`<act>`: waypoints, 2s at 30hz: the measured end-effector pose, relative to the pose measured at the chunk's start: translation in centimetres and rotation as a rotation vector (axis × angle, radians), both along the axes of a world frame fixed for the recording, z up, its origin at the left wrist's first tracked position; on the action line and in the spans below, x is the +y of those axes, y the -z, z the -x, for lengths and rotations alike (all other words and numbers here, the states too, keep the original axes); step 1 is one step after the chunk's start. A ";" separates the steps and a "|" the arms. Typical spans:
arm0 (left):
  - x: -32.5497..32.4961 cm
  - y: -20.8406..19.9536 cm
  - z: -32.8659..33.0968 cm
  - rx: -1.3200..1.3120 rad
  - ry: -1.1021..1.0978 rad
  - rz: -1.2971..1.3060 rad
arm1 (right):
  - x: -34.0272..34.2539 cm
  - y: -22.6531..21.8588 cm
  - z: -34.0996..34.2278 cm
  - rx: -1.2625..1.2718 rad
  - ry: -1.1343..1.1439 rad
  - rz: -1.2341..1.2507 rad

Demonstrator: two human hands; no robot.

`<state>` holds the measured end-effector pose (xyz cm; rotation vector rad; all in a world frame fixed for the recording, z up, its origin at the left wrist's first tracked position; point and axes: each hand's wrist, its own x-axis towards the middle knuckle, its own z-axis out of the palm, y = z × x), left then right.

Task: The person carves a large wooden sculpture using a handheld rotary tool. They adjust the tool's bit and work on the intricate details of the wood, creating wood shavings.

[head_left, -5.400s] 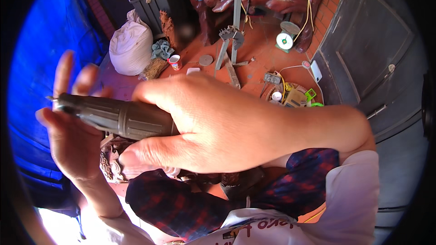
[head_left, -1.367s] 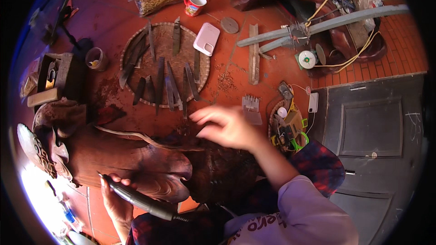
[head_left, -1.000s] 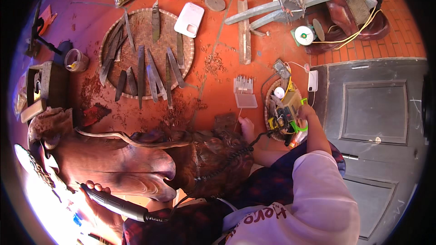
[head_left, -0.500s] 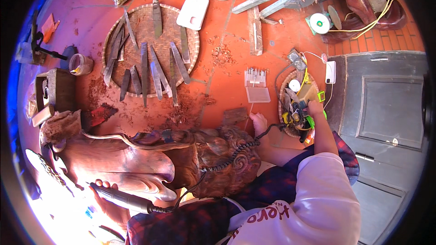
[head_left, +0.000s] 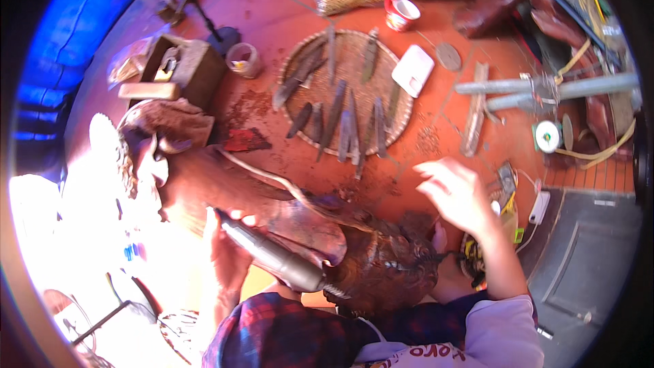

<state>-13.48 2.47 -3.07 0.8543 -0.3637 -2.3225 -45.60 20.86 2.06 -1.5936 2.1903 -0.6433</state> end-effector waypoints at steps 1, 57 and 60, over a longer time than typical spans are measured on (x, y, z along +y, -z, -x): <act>0.0 -1.2 -0.3 0.007 -0.025 0.006 | -3.4 -1.5 -2.6 -0.058 -0.175 0.069; -6.3 -0.3 2.1 0.224 -0.020 0.302 | -27.9 5.3 -16.3 -0.845 -0.529 0.362; -6.4 -0.2 2.1 0.193 -0.048 0.353 | -28.5 5.8 -16.5 -0.915 -0.527 0.391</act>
